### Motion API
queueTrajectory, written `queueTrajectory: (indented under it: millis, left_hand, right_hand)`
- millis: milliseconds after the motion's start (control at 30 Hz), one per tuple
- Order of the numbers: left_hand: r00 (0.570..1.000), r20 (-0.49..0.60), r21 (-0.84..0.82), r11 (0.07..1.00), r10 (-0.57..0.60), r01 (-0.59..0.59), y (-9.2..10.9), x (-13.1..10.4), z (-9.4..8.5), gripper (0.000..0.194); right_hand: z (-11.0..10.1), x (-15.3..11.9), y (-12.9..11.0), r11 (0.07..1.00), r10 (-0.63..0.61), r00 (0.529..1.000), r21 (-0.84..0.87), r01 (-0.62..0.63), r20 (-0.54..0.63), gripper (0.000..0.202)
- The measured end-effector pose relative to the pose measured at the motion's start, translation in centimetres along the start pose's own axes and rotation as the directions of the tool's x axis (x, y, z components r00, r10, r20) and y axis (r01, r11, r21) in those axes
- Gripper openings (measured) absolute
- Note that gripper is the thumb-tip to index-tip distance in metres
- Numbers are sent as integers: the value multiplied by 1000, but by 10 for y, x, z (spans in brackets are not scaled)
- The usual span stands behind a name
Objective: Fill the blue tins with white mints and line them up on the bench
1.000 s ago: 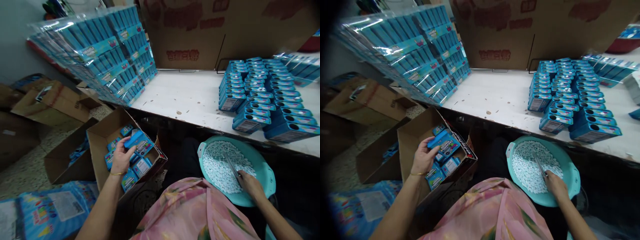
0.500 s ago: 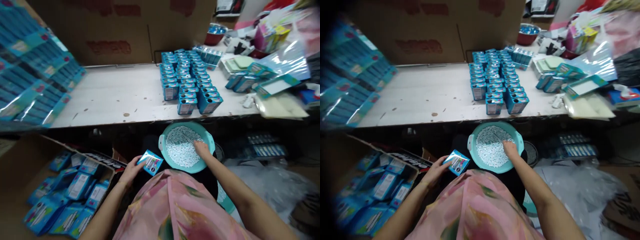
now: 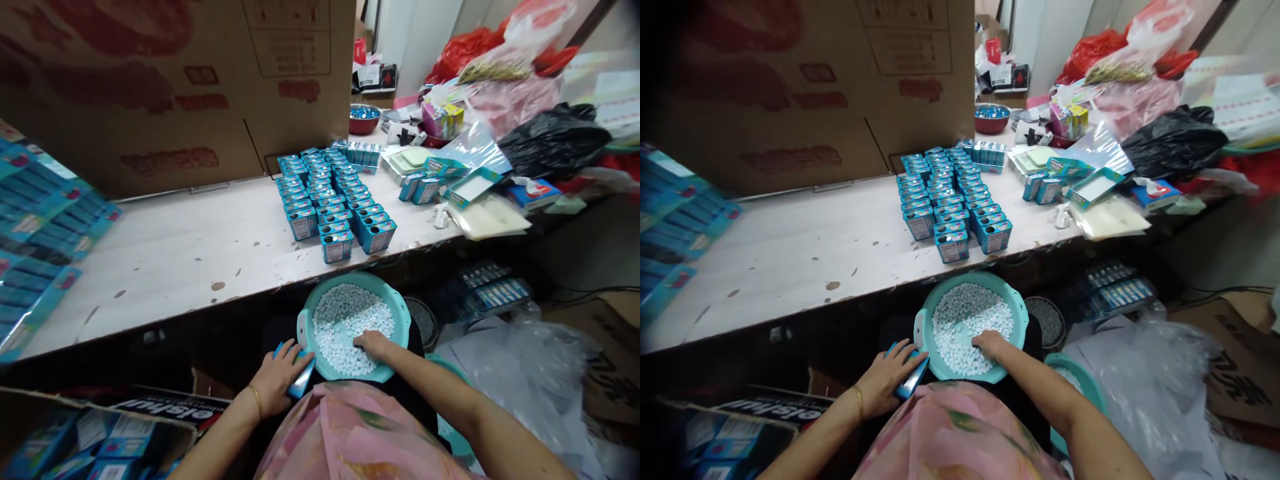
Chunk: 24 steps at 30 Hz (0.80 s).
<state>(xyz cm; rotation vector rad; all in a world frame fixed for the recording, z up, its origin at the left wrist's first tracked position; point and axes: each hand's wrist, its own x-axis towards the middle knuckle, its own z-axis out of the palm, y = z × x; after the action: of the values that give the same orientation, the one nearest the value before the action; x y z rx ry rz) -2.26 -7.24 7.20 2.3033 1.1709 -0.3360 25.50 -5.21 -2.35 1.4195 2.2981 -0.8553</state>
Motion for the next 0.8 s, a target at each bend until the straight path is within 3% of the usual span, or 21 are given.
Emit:
queueTrajectory:
  millis: [100,133,200,267,300,367,433,533,667,800]
  left_hand:
    - [990,-142,-407,912,-14,-46,-11,-4,-7,84]
    - [982,-186,-569,818,-32,-81,-13,-4,-10,82]
    - [969,-234,-829,537,-83,-155,-10,0,-13,81]
    - [959,-250,-944,255,-132,-211,-1,10,-12,85]
    - [953,-257,-959,161,-158,-232,4,17,-10,88]
    - [943,-249,-968,90,-222,-235,12,31,-4,86]
    - [921,-239,-969,143,-309,-203,17,45,1,76]
    - [871,-298,-926,338,-391,-166,19,60,2,65]
    - [864,-435,-793,563,-255,-233,23,76,-5,59]
    - [879,-450,-734,626,-157,-264,30,89,-5,54]
  right_hand:
    - [-4,0,7,995,4,1000,100,-4,2,33]
    - [-7,-1,9,991,2,1000,133,-2,-2,34]
    - [-15,-5,12,982,-8,1000,187,9,-8,35]
    - [-29,-11,17,967,-22,999,252,28,-27,34]
    - [-38,-16,19,954,-22,999,299,35,-47,33]
    - [-59,-28,25,908,-13,995,415,51,-95,31]
    - [-81,-41,30,844,3,992,533,63,-123,28]
    - [-112,-60,33,762,22,993,645,59,-116,26]
    - [-143,-73,26,740,13,998,672,30,-59,24]
    - [-164,-68,11,859,-64,998,507,65,-19,24]
